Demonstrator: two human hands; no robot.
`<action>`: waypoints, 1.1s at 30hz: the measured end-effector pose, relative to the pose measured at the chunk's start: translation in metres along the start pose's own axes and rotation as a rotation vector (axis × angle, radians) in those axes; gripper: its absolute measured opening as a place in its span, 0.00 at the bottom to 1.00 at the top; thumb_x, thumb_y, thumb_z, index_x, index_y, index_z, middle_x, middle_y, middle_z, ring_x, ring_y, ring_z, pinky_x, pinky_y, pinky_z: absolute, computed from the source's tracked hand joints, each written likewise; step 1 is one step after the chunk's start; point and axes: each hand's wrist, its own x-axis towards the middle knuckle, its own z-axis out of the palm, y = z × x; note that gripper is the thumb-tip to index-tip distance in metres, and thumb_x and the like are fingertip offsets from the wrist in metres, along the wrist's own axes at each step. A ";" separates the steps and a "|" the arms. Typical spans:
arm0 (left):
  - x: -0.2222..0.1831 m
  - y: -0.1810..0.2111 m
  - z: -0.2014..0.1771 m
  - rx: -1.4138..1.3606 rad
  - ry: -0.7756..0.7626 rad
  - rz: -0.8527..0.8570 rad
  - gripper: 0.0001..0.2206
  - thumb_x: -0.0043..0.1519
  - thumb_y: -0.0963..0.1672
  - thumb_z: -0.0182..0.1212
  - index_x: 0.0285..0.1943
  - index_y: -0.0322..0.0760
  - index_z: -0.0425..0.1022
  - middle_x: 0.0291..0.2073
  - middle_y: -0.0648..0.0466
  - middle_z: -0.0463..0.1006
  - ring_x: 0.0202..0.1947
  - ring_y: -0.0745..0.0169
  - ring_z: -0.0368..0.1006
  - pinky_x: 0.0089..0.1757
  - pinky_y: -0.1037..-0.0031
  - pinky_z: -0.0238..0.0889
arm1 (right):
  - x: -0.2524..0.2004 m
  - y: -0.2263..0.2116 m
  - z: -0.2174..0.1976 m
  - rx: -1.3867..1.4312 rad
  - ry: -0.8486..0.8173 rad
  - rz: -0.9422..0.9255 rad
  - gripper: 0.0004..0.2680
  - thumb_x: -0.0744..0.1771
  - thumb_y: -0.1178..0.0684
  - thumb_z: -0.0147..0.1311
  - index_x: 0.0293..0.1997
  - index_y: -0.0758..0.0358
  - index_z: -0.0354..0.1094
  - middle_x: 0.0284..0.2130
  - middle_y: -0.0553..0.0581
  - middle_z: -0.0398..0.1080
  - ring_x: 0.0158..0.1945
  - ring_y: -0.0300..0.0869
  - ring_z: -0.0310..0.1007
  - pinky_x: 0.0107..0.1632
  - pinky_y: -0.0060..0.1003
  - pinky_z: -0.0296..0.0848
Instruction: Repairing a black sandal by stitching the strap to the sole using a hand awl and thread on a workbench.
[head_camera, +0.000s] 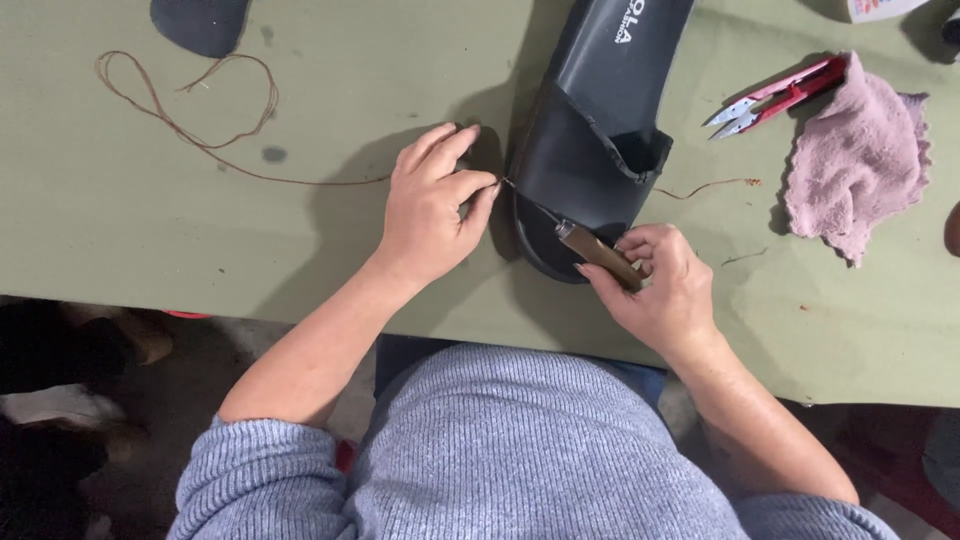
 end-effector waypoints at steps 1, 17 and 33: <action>0.000 0.002 -0.003 -0.001 -0.001 0.001 0.03 0.61 0.42 0.69 0.41 0.39 0.85 0.57 0.48 0.77 0.61 0.40 0.69 0.56 0.54 0.63 | 0.001 -0.002 -0.001 -0.001 0.001 0.002 0.18 0.61 0.49 0.75 0.44 0.66 0.66 0.29 0.55 0.73 0.27 0.46 0.73 0.30 0.36 0.73; -0.008 -0.002 0.008 0.218 0.107 0.197 0.04 0.61 0.43 0.62 0.31 0.46 0.76 0.40 0.55 0.71 0.42 0.54 0.71 0.38 0.69 0.66 | 0.008 -0.020 -0.004 -0.079 -0.113 0.130 0.14 0.60 0.46 0.74 0.40 0.57 0.71 0.25 0.48 0.76 0.23 0.42 0.70 0.26 0.35 0.71; -0.002 -0.010 -0.004 0.175 0.122 0.125 0.03 0.60 0.43 0.66 0.33 0.45 0.79 0.42 0.55 0.71 0.44 0.51 0.70 0.39 0.65 0.66 | 0.016 -0.021 -0.015 0.443 -0.331 0.420 0.15 0.62 0.54 0.71 0.48 0.71 0.77 0.28 0.65 0.80 0.27 0.41 0.77 0.27 0.32 0.72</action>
